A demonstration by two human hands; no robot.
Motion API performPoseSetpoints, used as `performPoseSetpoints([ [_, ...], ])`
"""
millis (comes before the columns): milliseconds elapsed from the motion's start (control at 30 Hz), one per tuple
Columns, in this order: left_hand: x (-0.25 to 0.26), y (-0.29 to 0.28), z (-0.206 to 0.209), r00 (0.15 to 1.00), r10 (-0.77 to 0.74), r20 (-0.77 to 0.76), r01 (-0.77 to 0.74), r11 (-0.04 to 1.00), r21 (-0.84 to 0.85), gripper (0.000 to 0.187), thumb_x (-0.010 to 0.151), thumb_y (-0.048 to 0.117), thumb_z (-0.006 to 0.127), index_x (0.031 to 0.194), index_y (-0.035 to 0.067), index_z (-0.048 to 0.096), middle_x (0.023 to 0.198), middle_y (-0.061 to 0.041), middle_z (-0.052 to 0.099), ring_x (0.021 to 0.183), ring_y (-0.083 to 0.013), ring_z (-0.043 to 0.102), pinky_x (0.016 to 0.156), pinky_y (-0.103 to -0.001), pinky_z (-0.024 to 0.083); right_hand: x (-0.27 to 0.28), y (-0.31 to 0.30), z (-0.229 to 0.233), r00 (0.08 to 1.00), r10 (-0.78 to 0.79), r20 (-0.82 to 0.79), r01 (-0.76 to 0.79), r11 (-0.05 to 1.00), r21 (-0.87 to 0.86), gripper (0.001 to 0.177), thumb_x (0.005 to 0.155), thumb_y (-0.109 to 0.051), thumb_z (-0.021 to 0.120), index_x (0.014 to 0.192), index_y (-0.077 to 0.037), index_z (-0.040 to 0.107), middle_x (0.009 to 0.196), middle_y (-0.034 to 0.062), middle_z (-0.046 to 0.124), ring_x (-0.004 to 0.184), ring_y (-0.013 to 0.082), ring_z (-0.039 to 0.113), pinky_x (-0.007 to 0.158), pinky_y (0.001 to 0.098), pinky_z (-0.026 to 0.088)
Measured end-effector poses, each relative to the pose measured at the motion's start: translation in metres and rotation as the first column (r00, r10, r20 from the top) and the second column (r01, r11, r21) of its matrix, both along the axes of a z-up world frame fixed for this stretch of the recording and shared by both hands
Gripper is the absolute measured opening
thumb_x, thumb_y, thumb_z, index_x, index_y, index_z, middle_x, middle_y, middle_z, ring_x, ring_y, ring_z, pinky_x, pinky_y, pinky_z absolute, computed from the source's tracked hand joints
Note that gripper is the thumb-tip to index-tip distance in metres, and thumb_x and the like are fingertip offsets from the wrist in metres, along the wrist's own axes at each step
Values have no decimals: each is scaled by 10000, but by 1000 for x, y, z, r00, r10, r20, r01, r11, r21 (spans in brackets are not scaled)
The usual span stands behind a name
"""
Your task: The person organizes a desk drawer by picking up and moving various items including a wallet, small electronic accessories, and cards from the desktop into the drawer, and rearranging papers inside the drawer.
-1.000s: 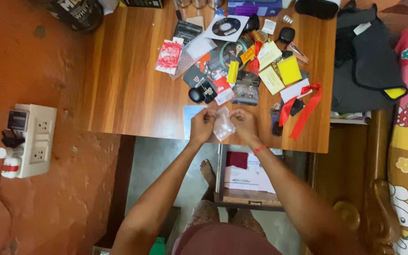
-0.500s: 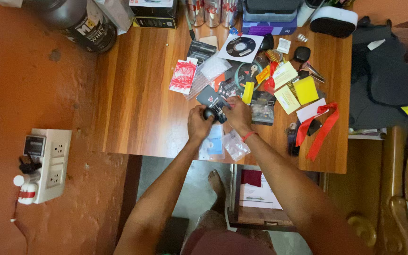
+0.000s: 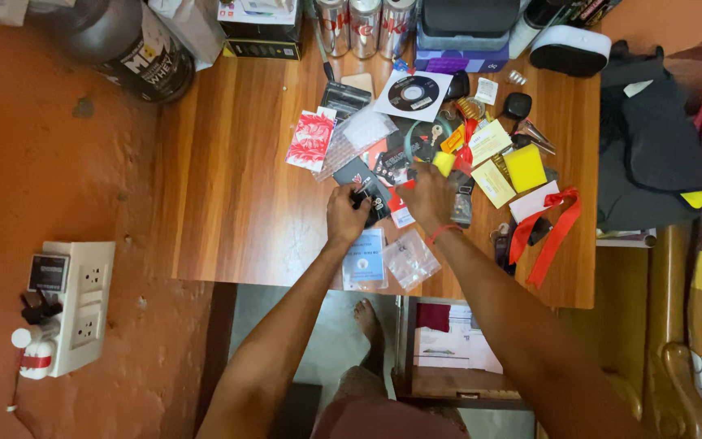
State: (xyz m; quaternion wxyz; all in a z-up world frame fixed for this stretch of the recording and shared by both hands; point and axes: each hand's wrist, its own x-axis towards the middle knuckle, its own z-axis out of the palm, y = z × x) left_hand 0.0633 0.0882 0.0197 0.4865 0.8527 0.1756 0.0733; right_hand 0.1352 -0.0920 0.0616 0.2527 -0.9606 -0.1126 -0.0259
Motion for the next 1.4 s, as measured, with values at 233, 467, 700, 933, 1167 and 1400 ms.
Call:
performPoseSetpoints([
  [233,-2,4,5,999,19,-48,-23,997,-75,334,830,155,765,1127,25,687,1077,-143,670,883,-292,681,817,-398,553,-11,0,25,985,-135,-108,123,987,-107,820,671,-352,926,1323,-21,554,1213,268,545,1049,463,592,839,539,506],
  [467,2,0,10,999,2,46,1,997,-72,272,840,127,761,1093,45,705,1100,-156,683,996,-310,691,892,-396,549,20,-19,-38,965,-175,-195,232,914,332,512,762,-196,837,1209,-45,637,953,137,730,891,308,717,786,436,575],
  [700,3,-3,10,996,-72,46,73,997,-7,266,843,143,758,1085,46,703,1114,-164,678,1029,-344,677,915,-417,538,40,-11,-42,714,-17,-700,599,532,598,247,877,-233,767,1054,-67,719,848,48,759,703,137,727,656,306,611],
  [933,0,4,2,986,-160,-49,159,987,-35,309,825,154,735,1111,44,697,1142,-175,697,1041,-346,686,925,-432,532,35,-7,-63,644,70,-762,631,514,580,209,865,-242,752,1009,-94,723,838,0,706,705,122,652,572,267,491],
  [1167,6,-3,9,999,-16,48,24,985,-173,267,916,187,693,1139,40,700,1040,-144,734,951,-282,708,875,-385,560,30,-21,-26,889,46,-456,369,520,770,141,916,-125,693,1042,-64,694,928,-10,749,779,61,661,625,234,516],
  [1400,24,-18,40,991,81,108,-48,959,-280,542,857,272,810,1268,2,582,1134,-146,669,993,-239,670,883,-372,543,7,-59,25,864,46,-501,414,501,760,151,983,-155,683,1115,-82,680,938,-25,727,723,50,601,629,214,494],
])
